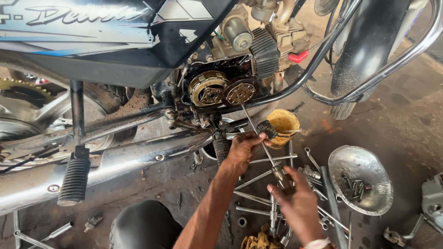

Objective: The person works on a motorcycle engine, first by hand and then using a screwdriver to tighten components, while also handling a small container of oil and various metal parts.

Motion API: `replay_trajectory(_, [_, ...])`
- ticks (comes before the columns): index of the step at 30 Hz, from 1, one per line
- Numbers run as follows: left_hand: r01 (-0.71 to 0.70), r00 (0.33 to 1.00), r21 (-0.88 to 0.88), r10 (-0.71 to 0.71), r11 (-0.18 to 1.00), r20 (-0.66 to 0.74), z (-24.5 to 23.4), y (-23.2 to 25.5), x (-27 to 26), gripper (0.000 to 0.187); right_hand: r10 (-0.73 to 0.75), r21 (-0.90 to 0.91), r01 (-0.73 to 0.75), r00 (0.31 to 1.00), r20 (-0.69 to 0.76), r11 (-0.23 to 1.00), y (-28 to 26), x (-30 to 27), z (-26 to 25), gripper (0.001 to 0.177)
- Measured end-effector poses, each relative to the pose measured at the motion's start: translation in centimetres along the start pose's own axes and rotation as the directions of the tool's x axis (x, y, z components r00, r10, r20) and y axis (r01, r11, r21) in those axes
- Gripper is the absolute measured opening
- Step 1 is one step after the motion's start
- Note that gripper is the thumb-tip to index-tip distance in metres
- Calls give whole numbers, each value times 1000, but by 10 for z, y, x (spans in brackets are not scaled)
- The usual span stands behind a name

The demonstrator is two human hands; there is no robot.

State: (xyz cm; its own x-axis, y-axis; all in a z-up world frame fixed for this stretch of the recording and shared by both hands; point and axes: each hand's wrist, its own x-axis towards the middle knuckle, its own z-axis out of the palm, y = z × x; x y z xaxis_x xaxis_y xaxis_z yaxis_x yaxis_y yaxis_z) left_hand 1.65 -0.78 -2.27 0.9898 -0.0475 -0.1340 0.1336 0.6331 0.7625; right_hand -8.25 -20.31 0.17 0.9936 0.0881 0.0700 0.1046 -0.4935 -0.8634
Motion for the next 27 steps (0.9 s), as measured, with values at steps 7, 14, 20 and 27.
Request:
replay_trajectory(7, [135,987,-117,-124,984,99,3,21,-18,27,-192,707,-680,733,653,-192,-22,18,-12,45])
replay_trajectory(14, [6,986,189,26,982,-166,8,8,-10,25,426,351,-472,881,203,809,-36,-17,6,40])
replay_trajectory(20, [118,990,-101,-109,988,91,7,29,-20,27,43,772,-634,773,633,43,-4,16,-14,58])
replay_trajectory(27, [-3,985,133,26,991,-171,0,-2,-2,26,-7,41,11,995,-97,999,-22,-5,15,49])
